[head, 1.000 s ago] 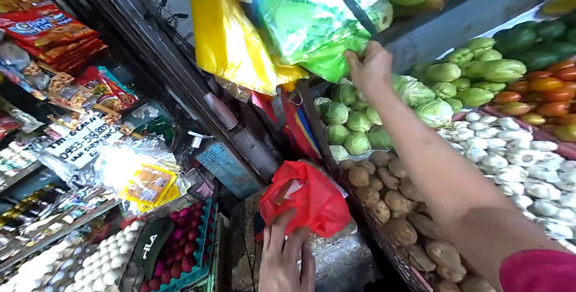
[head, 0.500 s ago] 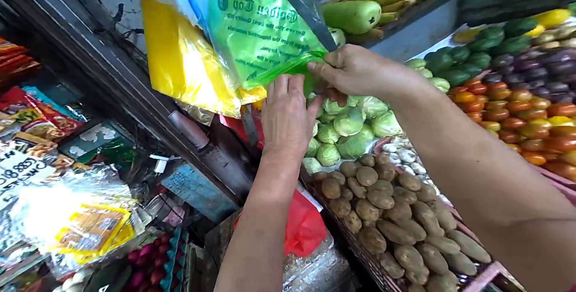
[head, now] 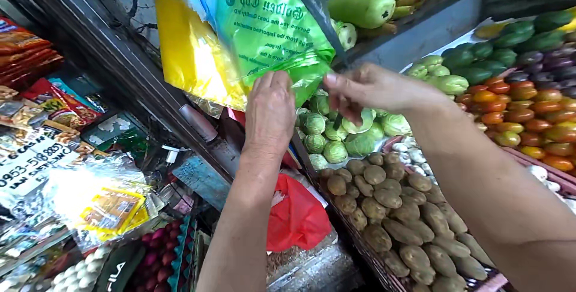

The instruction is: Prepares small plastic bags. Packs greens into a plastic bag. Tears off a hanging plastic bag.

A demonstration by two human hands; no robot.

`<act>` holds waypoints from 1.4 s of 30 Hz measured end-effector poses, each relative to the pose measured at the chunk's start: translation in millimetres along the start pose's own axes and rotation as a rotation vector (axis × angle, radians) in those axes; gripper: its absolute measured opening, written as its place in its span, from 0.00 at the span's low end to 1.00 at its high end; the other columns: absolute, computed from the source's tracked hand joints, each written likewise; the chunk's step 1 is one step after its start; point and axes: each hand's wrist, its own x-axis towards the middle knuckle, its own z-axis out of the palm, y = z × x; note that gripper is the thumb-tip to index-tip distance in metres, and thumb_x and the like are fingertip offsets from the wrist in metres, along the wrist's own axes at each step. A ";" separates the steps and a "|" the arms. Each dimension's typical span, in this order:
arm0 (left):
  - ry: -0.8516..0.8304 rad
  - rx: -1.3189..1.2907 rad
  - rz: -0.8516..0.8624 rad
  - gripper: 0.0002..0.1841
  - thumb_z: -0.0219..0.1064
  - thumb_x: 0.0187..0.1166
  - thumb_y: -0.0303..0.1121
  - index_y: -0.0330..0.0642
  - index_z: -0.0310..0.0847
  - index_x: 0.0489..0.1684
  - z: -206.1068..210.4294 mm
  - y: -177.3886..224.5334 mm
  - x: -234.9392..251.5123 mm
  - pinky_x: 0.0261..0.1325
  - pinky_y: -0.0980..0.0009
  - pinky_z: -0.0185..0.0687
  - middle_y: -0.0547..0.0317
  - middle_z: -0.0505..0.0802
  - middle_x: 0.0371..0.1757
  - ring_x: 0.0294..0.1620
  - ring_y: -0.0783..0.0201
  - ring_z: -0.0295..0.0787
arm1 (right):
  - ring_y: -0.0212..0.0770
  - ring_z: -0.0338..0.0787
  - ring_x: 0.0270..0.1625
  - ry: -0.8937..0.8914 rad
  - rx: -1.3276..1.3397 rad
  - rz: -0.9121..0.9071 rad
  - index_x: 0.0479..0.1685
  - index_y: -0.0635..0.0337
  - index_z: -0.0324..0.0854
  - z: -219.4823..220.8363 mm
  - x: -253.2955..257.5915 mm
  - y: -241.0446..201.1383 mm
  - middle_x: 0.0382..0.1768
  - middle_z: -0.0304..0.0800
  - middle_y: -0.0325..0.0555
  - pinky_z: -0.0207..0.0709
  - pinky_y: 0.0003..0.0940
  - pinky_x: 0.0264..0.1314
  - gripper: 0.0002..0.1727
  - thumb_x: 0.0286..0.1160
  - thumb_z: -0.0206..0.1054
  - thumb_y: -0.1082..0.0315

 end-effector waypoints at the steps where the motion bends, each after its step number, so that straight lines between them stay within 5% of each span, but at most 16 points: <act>1: -0.001 -0.009 0.000 0.04 0.69 0.77 0.25 0.31 0.86 0.39 -7.0 -0.9 1.7 0.52 0.54 0.85 0.44 0.91 0.40 0.45 0.48 0.90 | 0.33 0.84 0.16 -0.073 -0.005 -0.007 0.37 0.66 0.84 5.6 -7.1 7.1 0.17 0.83 0.41 0.83 0.31 0.20 0.29 0.93 0.49 0.49; 4: -0.096 -0.002 0.086 0.06 0.72 0.76 0.26 0.33 0.83 0.32 -27.1 -2.8 1.0 0.47 0.55 0.84 0.47 0.88 0.35 0.40 0.51 0.88 | 0.28 0.86 0.18 -0.291 -0.009 -0.045 0.35 0.61 0.88 23.8 -16.5 27.0 0.18 0.86 0.36 0.84 0.24 0.23 0.25 0.89 0.57 0.50; 8: -0.252 0.099 0.264 0.03 0.73 0.72 0.23 0.36 0.85 0.30 -36.3 -9.8 -5.7 0.47 0.51 0.83 0.49 0.88 0.33 0.43 0.47 0.88 | 0.21 0.84 0.20 -0.448 0.093 -0.121 0.33 0.57 0.86 46.4 -16.7 39.3 0.19 0.84 0.27 0.81 0.18 0.25 0.25 0.90 0.55 0.48; 12: -0.280 0.182 0.267 0.04 0.72 0.74 0.24 0.36 0.86 0.30 -40.4 -26.0 -23.0 0.45 0.50 0.82 0.48 0.88 0.32 0.41 0.46 0.88 | 0.19 0.84 0.23 -0.517 0.117 -0.133 0.37 0.57 0.85 63.7 -23.2 49.8 0.21 0.83 0.25 0.81 0.18 0.29 0.27 0.88 0.55 0.42; 19: -0.223 0.159 0.255 0.04 0.72 0.73 0.23 0.35 0.84 0.29 -60.8 -33.1 -32.1 0.44 0.55 0.81 0.49 0.86 0.30 0.39 0.49 0.86 | 0.36 0.94 0.36 0.117 0.340 -0.113 0.63 0.60 0.78 88.2 -0.9 21.3 0.38 0.91 0.40 0.92 0.35 0.36 0.23 0.83 0.64 0.51; 23: -0.203 0.183 0.242 0.05 0.74 0.71 0.21 0.34 0.83 0.27 -60.5 -34.0 -30.7 0.43 0.57 0.82 0.49 0.85 0.29 0.38 0.50 0.86 | 0.31 0.91 0.25 0.184 0.420 -0.128 0.48 0.62 0.80 92.5 28.8 -3.9 0.28 0.90 0.38 0.89 0.29 0.28 0.15 0.90 0.59 0.57; 26: -0.220 0.240 0.189 0.04 0.74 0.69 0.19 0.33 0.84 0.28 -58.3 -40.4 -33.0 0.45 0.53 0.83 0.47 0.88 0.31 0.39 0.47 0.88 | 0.25 0.82 0.19 0.251 0.119 -0.202 0.38 0.60 0.83 80.5 29.8 -5.5 0.20 0.81 0.33 0.81 0.23 0.23 0.17 0.91 0.57 0.58; 30: -0.290 0.363 0.076 0.04 0.71 0.71 0.17 0.28 0.86 0.39 -49.6 -55.5 -37.0 0.55 0.44 0.83 0.39 0.91 0.41 0.50 0.38 0.90 | 0.43 0.84 0.25 0.313 -0.384 -0.104 0.31 0.60 0.83 62.4 25.6 -4.1 0.21 0.81 0.44 0.77 0.50 0.31 0.26 0.92 0.54 0.50; 32: -0.293 0.361 -0.017 0.11 0.76 0.70 0.21 0.29 0.85 0.47 -46.4 -58.8 -45.8 0.56 0.42 0.82 0.38 0.89 0.48 0.55 0.37 0.87 | 0.42 0.84 0.23 0.332 -0.422 -0.070 0.31 0.59 0.84 61.4 22.7 4.0 0.20 0.81 0.43 0.78 0.49 0.30 0.27 0.92 0.53 0.49; 35: -0.204 0.257 -0.045 0.16 0.78 0.69 0.29 0.33 0.86 0.52 -37.7 -47.6 -65.1 0.56 0.41 0.82 0.39 0.89 0.54 0.59 0.37 0.85 | 0.33 0.79 0.14 0.360 -0.299 -0.099 0.30 0.56 0.83 71.7 16.2 15.4 0.15 0.79 0.39 0.75 0.34 0.16 0.27 0.93 0.51 0.48; 37: -0.116 0.200 0.015 0.13 0.72 0.75 0.30 0.37 0.88 0.54 -27.8 -37.4 -73.2 0.58 0.44 0.81 0.42 0.90 0.58 0.61 0.40 0.86 | 0.27 0.78 0.13 0.293 -0.156 -0.077 0.31 0.57 0.81 81.3 18.1 8.0 0.15 0.78 0.36 0.75 0.25 0.16 0.25 0.94 0.50 0.51; 42: -0.005 0.202 0.084 0.19 0.70 0.76 0.26 0.42 0.85 0.67 -19.4 -29.9 -56.5 0.58 0.52 0.81 0.46 0.88 0.66 0.65 0.45 0.84 | 0.25 0.74 0.08 0.114 0.330 -0.130 0.29 0.56 0.80 98.8 19.2 -4.3 0.12 0.78 0.34 0.71 0.18 0.09 0.24 0.95 0.49 0.55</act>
